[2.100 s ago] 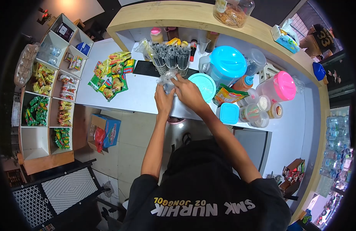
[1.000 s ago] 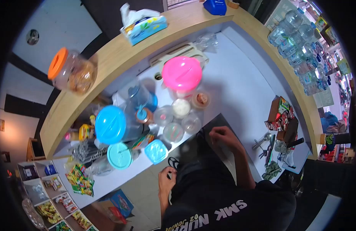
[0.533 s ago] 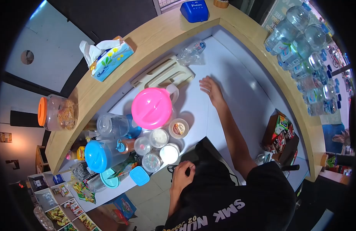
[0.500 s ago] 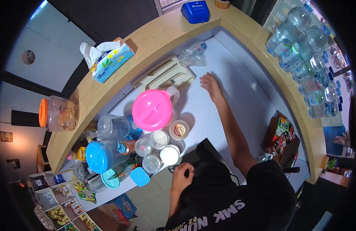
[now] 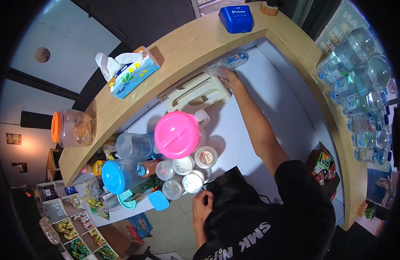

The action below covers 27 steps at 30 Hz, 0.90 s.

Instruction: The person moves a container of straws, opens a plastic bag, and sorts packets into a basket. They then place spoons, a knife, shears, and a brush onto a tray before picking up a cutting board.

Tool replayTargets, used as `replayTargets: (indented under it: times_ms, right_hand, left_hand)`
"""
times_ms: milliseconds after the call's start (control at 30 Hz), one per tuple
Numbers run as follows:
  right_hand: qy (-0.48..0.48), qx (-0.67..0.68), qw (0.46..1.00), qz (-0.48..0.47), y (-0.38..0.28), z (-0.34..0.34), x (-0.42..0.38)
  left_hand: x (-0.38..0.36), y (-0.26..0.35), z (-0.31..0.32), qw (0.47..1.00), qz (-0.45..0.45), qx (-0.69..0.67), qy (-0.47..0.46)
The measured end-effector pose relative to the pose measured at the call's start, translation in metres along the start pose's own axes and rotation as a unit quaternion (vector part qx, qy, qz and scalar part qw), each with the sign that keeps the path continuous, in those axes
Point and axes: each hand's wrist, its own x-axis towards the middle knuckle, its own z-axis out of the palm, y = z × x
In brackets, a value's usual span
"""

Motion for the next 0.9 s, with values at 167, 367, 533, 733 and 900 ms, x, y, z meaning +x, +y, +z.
replayTargets:
  times_ms: [167,367,533,733,900]
  right_hand:
    - [-0.046,0.016,0.995,-0.090,0.016,-0.021,0.022]
    - [-0.139,0.201,0.963,-0.112,0.022,-0.049,-0.094]
    - [-0.157,0.242,0.946,-0.145,0.022,-0.087,-0.202]
    - [-0.112,0.195,0.957,-0.182,0.016,-0.126,-0.320]
    - [-0.160,0.132,0.961,-0.181,0.043,-0.160,-0.371]
  left_hand:
    - [-0.003,-0.001,-0.001,1.000,-0.011,-0.002,0.010]
    - [-0.001,-0.008,0.005,1.000,0.022,0.014,0.008]
    - [0.017,0.005,0.012,0.995,0.084,-0.004,-0.046]
    - [0.066,0.047,0.051,0.984,0.118,-0.027,-0.129]
    - [0.105,0.074,0.106,0.979,0.204,-0.024,-0.009]
